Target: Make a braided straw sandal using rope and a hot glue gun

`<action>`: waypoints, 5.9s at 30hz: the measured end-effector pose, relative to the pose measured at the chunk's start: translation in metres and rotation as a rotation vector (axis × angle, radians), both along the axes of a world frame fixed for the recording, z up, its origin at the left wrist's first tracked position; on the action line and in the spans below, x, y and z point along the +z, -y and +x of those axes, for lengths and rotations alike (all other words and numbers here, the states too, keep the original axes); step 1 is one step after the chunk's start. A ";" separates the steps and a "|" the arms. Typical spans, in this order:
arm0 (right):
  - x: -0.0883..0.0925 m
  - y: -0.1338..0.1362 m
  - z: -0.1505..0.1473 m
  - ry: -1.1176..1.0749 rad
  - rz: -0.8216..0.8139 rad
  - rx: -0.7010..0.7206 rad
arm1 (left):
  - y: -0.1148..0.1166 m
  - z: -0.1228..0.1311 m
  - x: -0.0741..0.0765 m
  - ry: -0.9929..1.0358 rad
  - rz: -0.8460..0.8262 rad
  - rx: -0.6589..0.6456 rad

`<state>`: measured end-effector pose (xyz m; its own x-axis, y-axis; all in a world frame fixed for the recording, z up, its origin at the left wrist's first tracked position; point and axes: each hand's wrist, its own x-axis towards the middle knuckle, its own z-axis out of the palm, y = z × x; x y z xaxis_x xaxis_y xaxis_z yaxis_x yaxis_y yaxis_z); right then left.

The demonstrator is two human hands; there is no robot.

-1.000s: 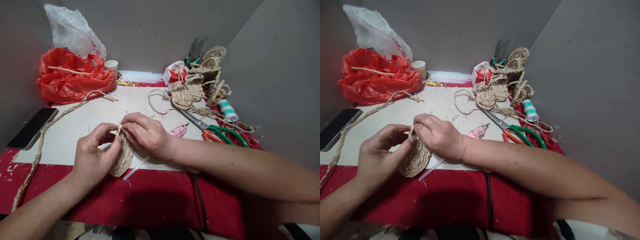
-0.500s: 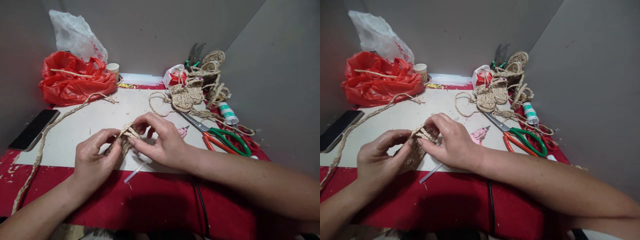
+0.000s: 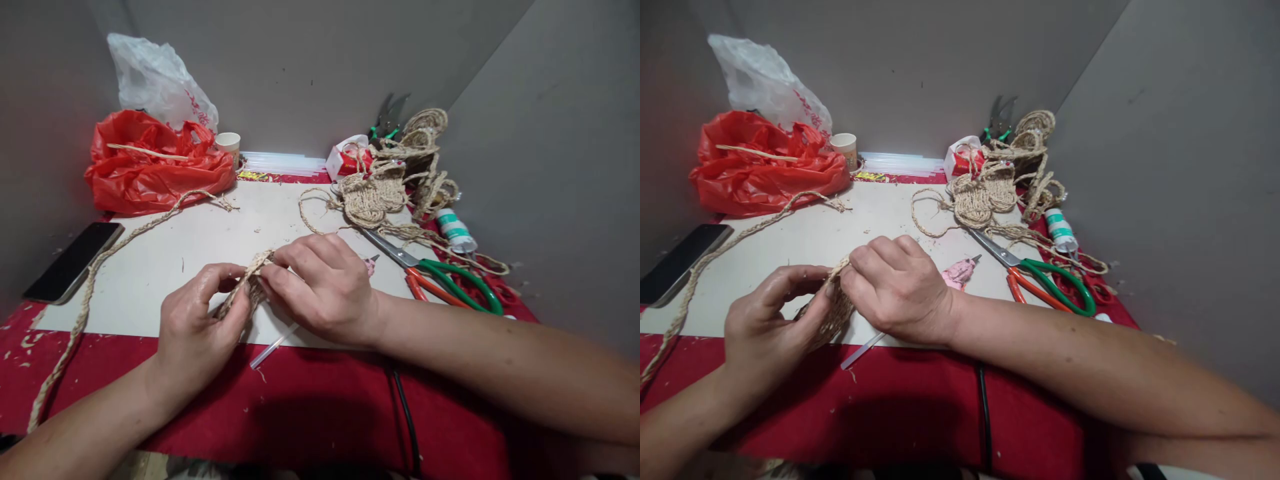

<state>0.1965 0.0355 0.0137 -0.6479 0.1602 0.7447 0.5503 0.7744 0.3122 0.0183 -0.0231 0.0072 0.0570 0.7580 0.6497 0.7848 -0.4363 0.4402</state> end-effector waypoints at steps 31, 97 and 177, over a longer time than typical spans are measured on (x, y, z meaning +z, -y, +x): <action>-0.009 0.002 0.006 -0.052 -0.107 0.078 | 0.002 0.007 0.002 0.180 -0.186 -0.043; 0.019 0.064 0.006 -0.390 -0.897 0.285 | 0.030 -0.011 0.012 0.014 0.331 -0.300; 0.011 0.066 0.016 -0.451 -1.311 0.319 | 0.025 -0.024 0.029 0.069 -0.143 -0.417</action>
<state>0.2125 -0.0307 0.0244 -0.5379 0.7786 0.3231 0.1580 0.4696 -0.8686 -0.0054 -0.0482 0.0363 0.3372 0.7622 0.5526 0.5213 -0.6400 0.5645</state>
